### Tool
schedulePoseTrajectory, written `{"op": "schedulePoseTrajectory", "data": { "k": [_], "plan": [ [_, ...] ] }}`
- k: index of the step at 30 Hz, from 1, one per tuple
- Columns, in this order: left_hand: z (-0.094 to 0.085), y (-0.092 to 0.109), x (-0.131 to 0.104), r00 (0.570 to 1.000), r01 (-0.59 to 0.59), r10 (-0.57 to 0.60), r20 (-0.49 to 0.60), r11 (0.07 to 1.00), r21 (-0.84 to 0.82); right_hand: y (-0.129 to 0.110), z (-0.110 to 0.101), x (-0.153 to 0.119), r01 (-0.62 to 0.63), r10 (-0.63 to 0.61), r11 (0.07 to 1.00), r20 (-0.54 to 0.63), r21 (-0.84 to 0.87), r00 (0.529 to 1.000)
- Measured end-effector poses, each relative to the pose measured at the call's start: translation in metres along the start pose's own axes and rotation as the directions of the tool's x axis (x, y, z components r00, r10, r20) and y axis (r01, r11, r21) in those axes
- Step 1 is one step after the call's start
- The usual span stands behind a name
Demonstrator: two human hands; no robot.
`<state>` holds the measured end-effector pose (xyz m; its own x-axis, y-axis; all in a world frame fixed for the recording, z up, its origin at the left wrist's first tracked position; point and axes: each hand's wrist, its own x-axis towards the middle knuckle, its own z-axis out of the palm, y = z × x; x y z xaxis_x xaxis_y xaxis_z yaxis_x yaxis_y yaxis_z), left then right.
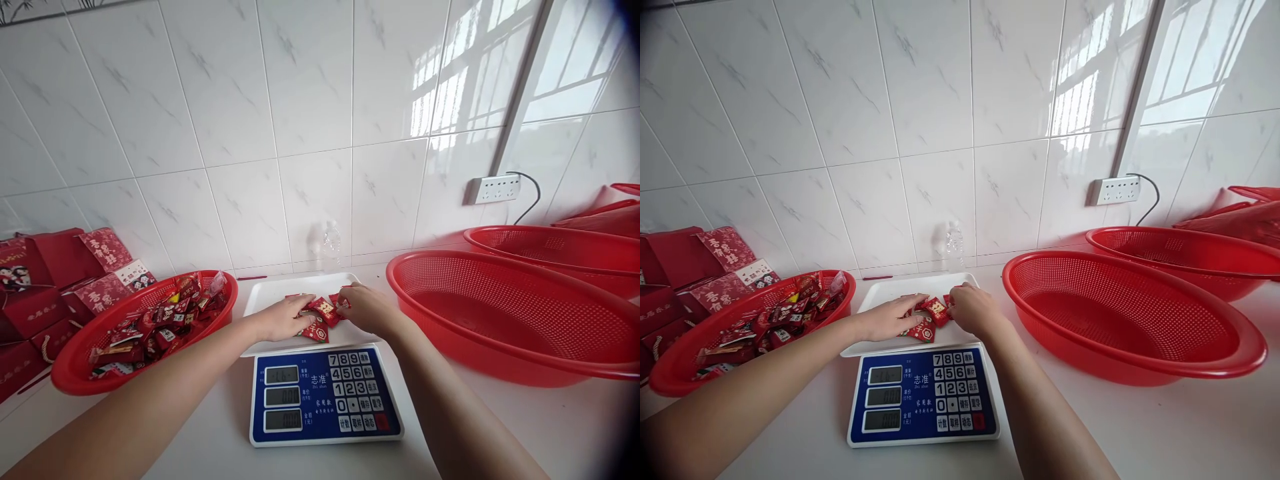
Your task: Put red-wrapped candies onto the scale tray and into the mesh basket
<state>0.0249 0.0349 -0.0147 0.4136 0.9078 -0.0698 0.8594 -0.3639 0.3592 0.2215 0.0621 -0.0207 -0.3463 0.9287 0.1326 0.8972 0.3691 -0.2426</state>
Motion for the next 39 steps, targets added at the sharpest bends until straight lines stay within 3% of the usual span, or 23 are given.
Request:
{"op": "schedulePoseTrajectory", "data": {
  "k": [11,15,21,29,34,39],
  "plan": [
    [0.007,0.001,-0.009,0.994,0.043,-0.040,-0.097,0.999,0.029,-0.007,-0.004,-0.004,0.002,0.001,0.997,-0.027,0.080,1.000],
    [0.008,-0.002,-0.011,0.994,0.095,-0.094,-0.057,0.995,0.020,-0.012,0.006,-0.002,0.083,-0.080,0.996,-0.059,0.040,0.995],
    [0.009,-0.010,-0.009,0.990,0.068,-0.082,-0.117,0.991,-0.119,-0.016,0.017,0.002,0.123,-0.125,0.992,-0.093,-0.029,0.988],
    [0.019,-0.018,-0.011,0.986,0.013,-0.030,-0.163,0.994,-0.105,-0.022,0.013,-0.002,0.080,-0.082,0.996,-0.096,-0.029,0.992],
    [0.020,-0.016,-0.013,0.991,0.089,-0.093,-0.099,0.995,-0.048,-0.021,0.014,0.000,0.042,-0.046,0.998,-0.113,-0.043,0.992],
    [0.017,-0.012,-0.011,0.993,0.101,-0.102,-0.060,0.995,-0.017,-0.018,0.013,-0.001,0.140,-0.139,0.990,-0.065,0.013,0.988]
  ]
}}
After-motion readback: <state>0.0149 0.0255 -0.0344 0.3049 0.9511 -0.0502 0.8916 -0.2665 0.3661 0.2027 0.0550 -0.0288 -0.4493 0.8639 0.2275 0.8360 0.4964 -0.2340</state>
